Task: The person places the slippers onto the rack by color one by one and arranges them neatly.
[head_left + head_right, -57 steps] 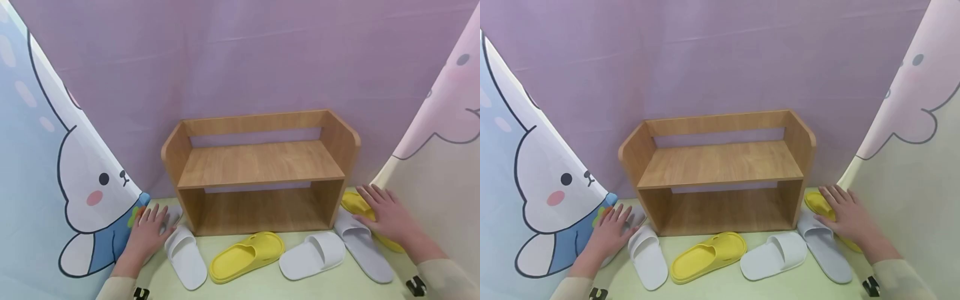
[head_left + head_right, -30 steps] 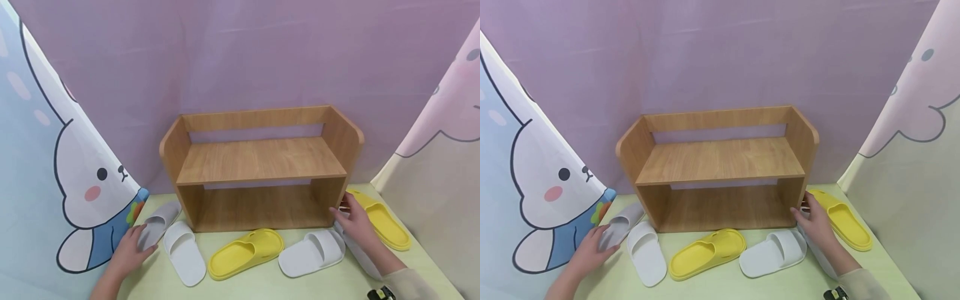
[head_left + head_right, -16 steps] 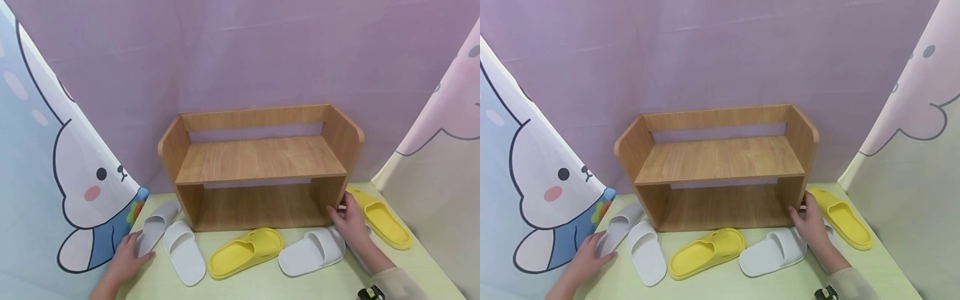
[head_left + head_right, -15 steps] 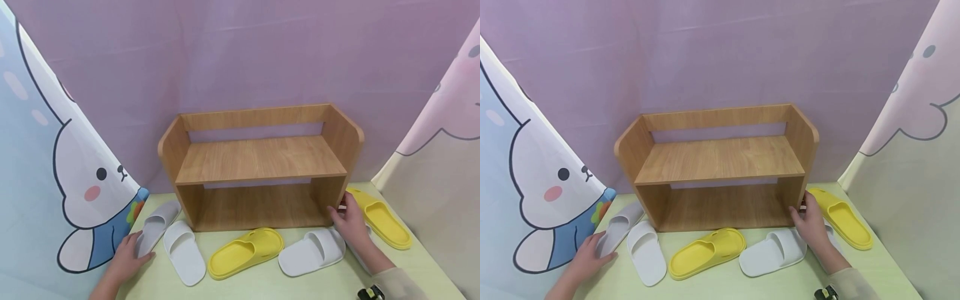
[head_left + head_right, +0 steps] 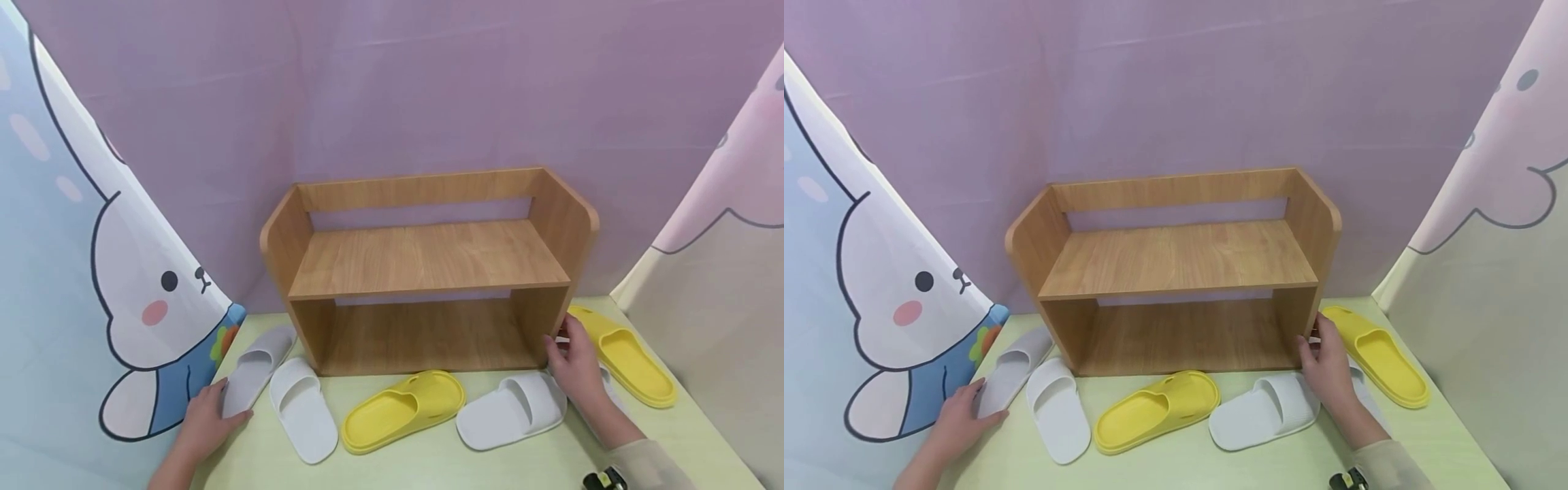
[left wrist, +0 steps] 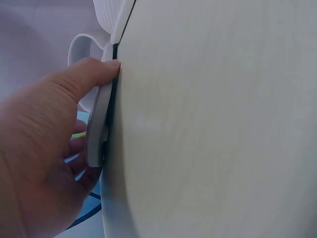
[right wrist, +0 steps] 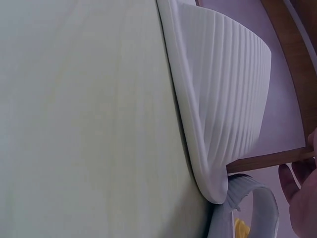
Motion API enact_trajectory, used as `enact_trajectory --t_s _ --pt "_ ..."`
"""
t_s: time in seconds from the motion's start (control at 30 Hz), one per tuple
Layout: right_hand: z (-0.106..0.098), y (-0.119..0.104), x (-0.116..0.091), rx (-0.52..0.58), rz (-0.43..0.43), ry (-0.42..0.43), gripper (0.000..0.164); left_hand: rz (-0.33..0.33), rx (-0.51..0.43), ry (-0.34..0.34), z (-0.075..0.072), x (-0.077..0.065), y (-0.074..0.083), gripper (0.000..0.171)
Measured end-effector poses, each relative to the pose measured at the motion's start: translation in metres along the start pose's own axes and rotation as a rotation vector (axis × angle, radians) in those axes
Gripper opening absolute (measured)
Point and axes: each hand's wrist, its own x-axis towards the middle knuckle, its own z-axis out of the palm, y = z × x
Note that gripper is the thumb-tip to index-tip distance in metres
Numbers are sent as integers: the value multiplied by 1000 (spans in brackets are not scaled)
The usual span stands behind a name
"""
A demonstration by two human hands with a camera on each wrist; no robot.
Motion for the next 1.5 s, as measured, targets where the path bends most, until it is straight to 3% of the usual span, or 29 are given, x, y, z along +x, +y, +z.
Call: enact_trajectory --t_s 0.3,0.6,0.93,1.27,1.5 --pt "-1 -2 -2 -5 28 -9 62 -77 -64 -11 -3 2 10 117" --pt "0 -1 -2 7 25 -5 61 -67 -151 180 -10 -5 26 106" --pt "1 2 -1 -7 45 -6 60 -64 -184 277 -15 -12 43 100" --pt "1 0 -1 -9 49 -8 59 -61 -209 273 -29 -17 68 100" --pt "0 -1 -1 -13 60 -20 60 -40 -220 316 -41 -22 89 103"
